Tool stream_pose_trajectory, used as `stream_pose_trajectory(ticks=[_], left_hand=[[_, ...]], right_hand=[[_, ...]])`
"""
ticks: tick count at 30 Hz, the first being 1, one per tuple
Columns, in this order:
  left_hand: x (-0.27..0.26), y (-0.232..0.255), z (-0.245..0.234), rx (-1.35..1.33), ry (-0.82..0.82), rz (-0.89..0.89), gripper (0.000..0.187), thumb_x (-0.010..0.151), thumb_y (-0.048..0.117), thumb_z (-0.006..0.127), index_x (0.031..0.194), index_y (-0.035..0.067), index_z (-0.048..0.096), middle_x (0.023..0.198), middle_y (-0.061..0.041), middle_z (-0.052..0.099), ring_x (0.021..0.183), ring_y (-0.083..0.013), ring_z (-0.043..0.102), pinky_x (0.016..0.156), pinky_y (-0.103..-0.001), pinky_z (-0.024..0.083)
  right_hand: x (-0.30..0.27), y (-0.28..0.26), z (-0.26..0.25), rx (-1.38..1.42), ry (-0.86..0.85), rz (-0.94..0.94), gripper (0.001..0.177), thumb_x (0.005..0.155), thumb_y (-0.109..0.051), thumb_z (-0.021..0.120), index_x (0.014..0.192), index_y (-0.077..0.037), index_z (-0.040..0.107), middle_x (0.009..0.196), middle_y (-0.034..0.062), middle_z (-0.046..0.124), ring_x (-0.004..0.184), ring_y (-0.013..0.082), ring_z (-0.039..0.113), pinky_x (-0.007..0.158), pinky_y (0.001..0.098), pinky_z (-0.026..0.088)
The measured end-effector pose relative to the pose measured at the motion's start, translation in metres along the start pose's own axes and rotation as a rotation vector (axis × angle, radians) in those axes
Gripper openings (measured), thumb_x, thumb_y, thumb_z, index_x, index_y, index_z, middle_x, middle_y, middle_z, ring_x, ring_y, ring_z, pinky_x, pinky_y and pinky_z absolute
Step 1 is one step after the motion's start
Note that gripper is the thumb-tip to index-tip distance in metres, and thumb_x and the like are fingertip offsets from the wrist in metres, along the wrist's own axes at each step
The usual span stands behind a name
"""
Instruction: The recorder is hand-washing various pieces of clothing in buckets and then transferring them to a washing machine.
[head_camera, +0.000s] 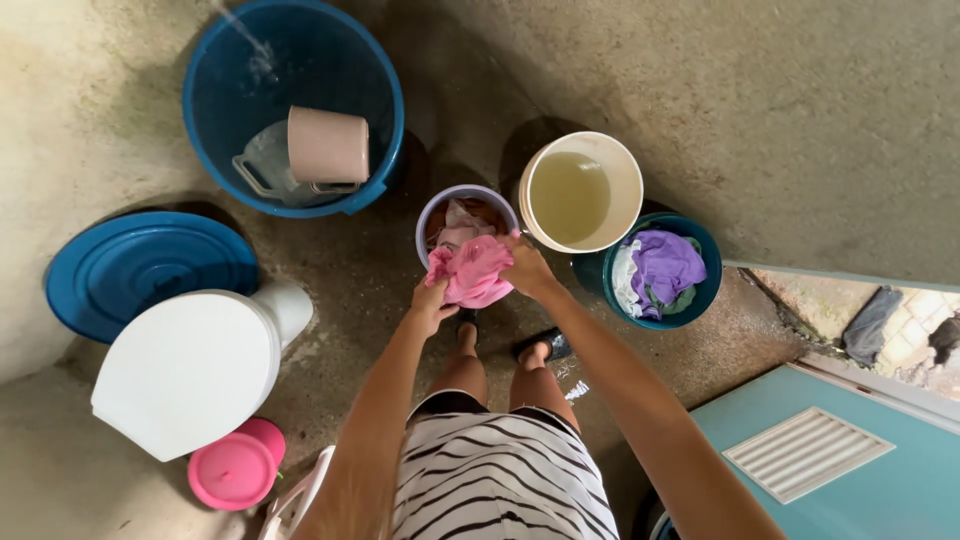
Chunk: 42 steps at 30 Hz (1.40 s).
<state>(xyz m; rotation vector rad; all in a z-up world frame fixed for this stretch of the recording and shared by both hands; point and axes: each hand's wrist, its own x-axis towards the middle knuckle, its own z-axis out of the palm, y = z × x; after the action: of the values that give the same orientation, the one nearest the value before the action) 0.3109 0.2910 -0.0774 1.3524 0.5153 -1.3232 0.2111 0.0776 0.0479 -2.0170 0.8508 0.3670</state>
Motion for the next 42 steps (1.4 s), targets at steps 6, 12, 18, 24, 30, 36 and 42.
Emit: stream_pose_trajectory(ticks=[6,12,18,24,30,36,42], left_hand=[[-0.045,0.050,0.012,0.158,0.238,-0.147,0.106,0.089,0.053,0.068,0.164,0.027,-0.002,0.171,-0.010,0.012,0.150,-0.0423,0.028,0.107,-0.068,0.045],[-0.044,0.036,-0.004,0.314,0.304,-0.123,0.099,0.086,0.053,0.064,0.165,0.024,0.012,0.167,-0.012,0.028,0.147,-0.0390,0.037,0.107,-0.062,0.044],[0.020,-0.017,-0.006,0.598,0.308,0.298,0.081,0.085,0.050,0.072,0.149,0.006,0.048,0.143,-0.021,0.057,0.131,-0.0332,0.058,0.108,-0.040,0.045],[0.010,-0.020,0.115,0.766,-0.117,0.620,0.047,0.090,0.032,0.073,0.126,0.003,0.063,0.118,-0.014,0.072,0.109,-0.0242,0.071,0.094,-0.036,0.054],[-0.016,-0.067,0.264,1.084,-0.442,0.703,0.026,0.091,0.017,0.069,0.115,0.007,0.071,0.102,-0.011,0.077,0.098,-0.0203,0.074,0.087,-0.032,0.057],[0.000,-0.145,0.342,1.351,-0.576,0.631,0.026,0.084,0.011,0.070,0.110,0.009,0.073,0.099,-0.013,0.077,0.095,-0.0244,0.075,0.086,-0.034,0.058],[0.026,-0.192,0.385,1.789,-0.561,0.626,0.026,0.085,0.013,0.072,0.111,0.013,0.074,0.115,-0.013,0.072,0.109,-0.0326,0.068,0.092,-0.043,0.055]], right_hand=[[0.022,0.036,0.022,-0.059,0.085,-0.024,0.087,0.072,-0.006,0.078,0.152,-0.017,0.045,0.159,0.0314,0.027,0.145,0.0426,0.036,0.117,0.0407,0.036],[0.012,0.085,0.035,-0.083,0.102,-0.018,0.075,0.073,-0.008,0.076,0.144,-0.017,0.056,0.157,0.0277,0.039,0.143,0.0400,0.042,0.119,0.0404,0.037],[-0.037,0.100,0.013,0.109,0.194,0.050,0.066,0.074,-0.012,0.077,0.138,-0.016,0.060,0.148,0.0215,0.051,0.133,0.0391,0.052,0.111,0.0404,0.042],[-0.131,0.111,-0.047,0.408,0.488,0.244,0.048,0.084,-0.014,0.073,0.131,-0.016,0.067,0.124,0.0148,0.071,0.119,0.0322,0.066,0.102,0.0389,0.050],[-0.234,0.214,-0.070,0.688,0.809,0.334,0.040,0.086,-0.002,0.064,0.125,-0.009,0.071,0.115,0.0111,0.076,0.114,0.0199,0.070,0.095,0.0328,0.053],[-0.310,0.321,-0.085,0.811,0.917,0.418,0.032,0.092,-0.004,0.060,0.122,-0.005,0.072,0.112,0.0068,0.077,0.104,0.0144,0.071,0.088,0.0278,0.054],[-0.342,0.379,-0.116,0.902,0.914,0.521,0.029,0.094,-0.006,0.061,0.119,-0.004,0.074,0.103,0.0044,0.076,0.090,0.0119,0.065,0.076,0.0267,0.053]])
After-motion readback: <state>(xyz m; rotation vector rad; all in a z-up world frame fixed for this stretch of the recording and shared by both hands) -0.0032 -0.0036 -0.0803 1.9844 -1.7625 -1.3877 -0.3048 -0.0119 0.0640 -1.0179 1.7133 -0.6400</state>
